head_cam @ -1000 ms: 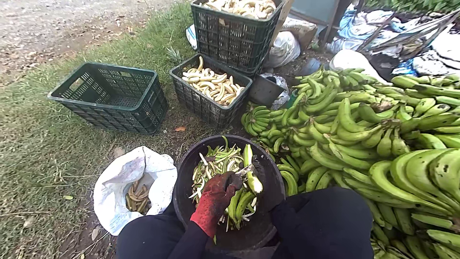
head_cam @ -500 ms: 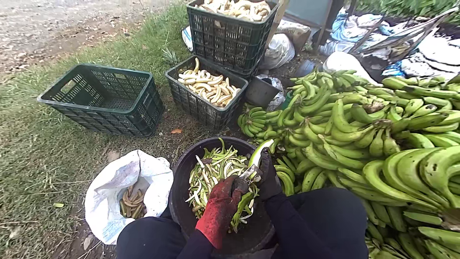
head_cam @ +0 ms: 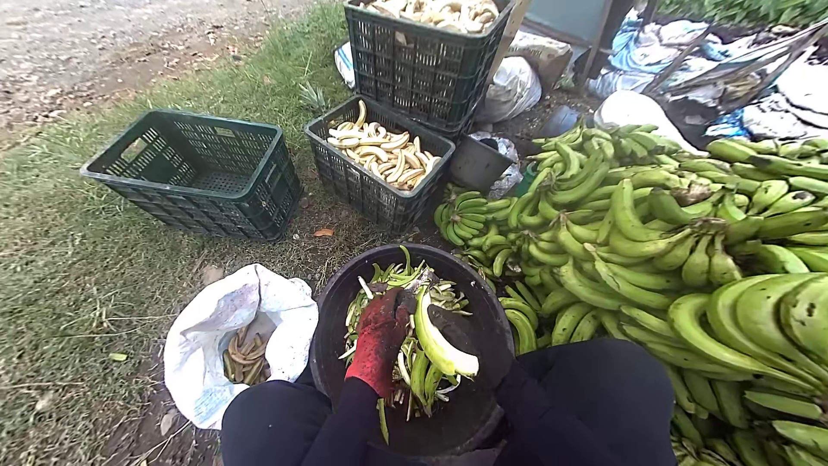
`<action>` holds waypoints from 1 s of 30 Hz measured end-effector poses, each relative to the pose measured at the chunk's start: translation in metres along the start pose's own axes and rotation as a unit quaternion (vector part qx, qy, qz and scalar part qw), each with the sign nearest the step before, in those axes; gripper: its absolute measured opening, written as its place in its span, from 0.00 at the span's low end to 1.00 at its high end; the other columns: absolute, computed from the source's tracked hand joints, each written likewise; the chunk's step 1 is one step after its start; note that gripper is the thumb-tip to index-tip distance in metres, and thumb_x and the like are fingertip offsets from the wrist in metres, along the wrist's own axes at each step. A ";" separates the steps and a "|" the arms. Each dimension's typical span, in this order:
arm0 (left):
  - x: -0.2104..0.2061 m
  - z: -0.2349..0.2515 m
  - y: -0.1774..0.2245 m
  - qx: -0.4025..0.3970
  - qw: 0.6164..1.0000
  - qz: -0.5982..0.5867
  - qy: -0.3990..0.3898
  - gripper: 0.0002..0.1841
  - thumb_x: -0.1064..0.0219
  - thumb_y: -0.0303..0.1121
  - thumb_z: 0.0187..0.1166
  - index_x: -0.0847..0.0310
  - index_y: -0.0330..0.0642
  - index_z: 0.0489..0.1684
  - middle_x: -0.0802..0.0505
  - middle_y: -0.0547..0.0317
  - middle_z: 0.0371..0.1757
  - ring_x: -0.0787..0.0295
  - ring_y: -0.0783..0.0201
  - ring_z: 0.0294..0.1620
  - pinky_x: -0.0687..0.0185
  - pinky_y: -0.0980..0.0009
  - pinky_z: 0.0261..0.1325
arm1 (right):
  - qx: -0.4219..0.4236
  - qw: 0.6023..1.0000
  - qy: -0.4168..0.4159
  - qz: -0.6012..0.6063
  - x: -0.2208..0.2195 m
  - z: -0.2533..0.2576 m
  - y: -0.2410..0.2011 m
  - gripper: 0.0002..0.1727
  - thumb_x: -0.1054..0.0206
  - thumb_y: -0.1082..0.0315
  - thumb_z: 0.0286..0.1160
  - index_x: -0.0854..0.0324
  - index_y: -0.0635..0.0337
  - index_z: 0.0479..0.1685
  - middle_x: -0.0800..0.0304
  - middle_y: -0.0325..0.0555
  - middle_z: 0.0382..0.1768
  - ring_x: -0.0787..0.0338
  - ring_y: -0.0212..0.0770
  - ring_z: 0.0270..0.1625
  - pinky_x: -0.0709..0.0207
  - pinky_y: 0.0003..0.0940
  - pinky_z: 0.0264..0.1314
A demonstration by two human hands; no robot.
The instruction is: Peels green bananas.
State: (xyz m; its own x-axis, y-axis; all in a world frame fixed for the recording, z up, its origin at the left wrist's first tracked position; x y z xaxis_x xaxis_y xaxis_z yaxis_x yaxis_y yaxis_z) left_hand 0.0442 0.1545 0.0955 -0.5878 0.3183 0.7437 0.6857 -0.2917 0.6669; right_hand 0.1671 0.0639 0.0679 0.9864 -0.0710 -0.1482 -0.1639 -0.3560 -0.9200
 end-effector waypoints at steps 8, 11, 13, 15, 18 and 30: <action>-0.008 -0.030 0.043 -0.070 0.997 -0.011 -0.028 0.24 0.41 0.49 0.86 0.19 0.55 0.77 0.08 0.52 0.61 0.11 0.54 0.64 0.19 0.50 0.72 | 0.075 0.952 0.294 0.032 0.073 -0.005 -0.024 0.25 0.53 0.60 0.94 0.32 0.63 0.82 0.19 0.53 0.71 0.18 0.36 0.68 0.24 0.34 0.72; -0.004 -0.046 0.062 -0.129 0.991 0.029 0.001 0.27 0.38 0.54 0.80 0.18 0.54 0.76 0.07 0.47 0.53 0.08 0.47 0.53 0.14 0.45 0.59 | 0.104 0.915 0.364 0.141 0.090 0.002 -0.027 0.27 0.56 0.53 0.95 0.29 0.62 0.77 0.15 0.54 0.61 0.12 0.40 0.57 0.15 0.38 0.60; 0.001 -0.046 0.063 -0.127 0.991 0.039 0.026 0.29 0.37 0.57 0.79 0.17 0.52 0.75 0.07 0.43 0.53 0.08 0.43 0.52 0.14 0.42 0.56 | 0.059 0.885 0.421 0.192 0.093 0.011 -0.029 0.27 0.59 0.52 0.96 0.26 0.64 0.70 0.15 0.56 0.52 0.12 0.43 0.47 0.15 0.41 0.49; 0.005 -0.039 0.058 -0.100 0.994 0.039 0.033 0.29 0.36 0.55 0.79 0.17 0.51 0.75 0.07 0.42 0.55 0.09 0.42 0.54 0.15 0.42 0.59 | 0.039 0.883 0.434 0.175 0.086 0.011 -0.030 0.27 0.60 0.53 0.96 0.27 0.64 0.72 0.17 0.57 0.57 0.15 0.43 0.52 0.18 0.42 0.55; 0.004 -0.026 0.043 -0.051 0.999 0.010 -0.005 0.25 0.38 0.43 0.82 0.21 0.52 0.79 0.09 0.44 0.63 0.12 0.44 0.65 0.20 0.44 0.71 | 0.066 0.901 0.418 0.089 0.064 -0.001 -0.046 0.24 0.57 0.60 0.96 0.29 0.69 0.74 0.19 0.60 0.65 0.18 0.42 0.62 0.24 0.38 0.67; -0.014 0.004 -0.008 -0.009 0.997 0.022 -0.070 0.25 0.54 0.53 0.92 0.15 0.57 0.71 0.07 0.58 0.65 0.14 0.59 0.71 0.24 0.50 0.78 | -0.041 0.991 -0.083 -0.093 0.011 0.006 0.006 0.32 0.44 0.46 0.84 0.31 0.55 0.81 0.10 0.45 0.53 0.09 0.37 0.51 0.15 0.40 0.58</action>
State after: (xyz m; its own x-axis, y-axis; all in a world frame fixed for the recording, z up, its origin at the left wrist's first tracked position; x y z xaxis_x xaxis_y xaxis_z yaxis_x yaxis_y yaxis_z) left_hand 0.0486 0.1555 0.0798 -0.4905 0.4280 0.7591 0.7011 -0.3236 0.6354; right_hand 0.1775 0.0665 0.0587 0.9871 0.1544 -0.0434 0.0265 -0.4239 -0.9053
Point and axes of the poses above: each hand's wrist, its own z-axis towards the middle knuckle, its own x-axis out of the back of the hand, y = z × x, the point moved 10 cm from there along z, towards the middle knuckle
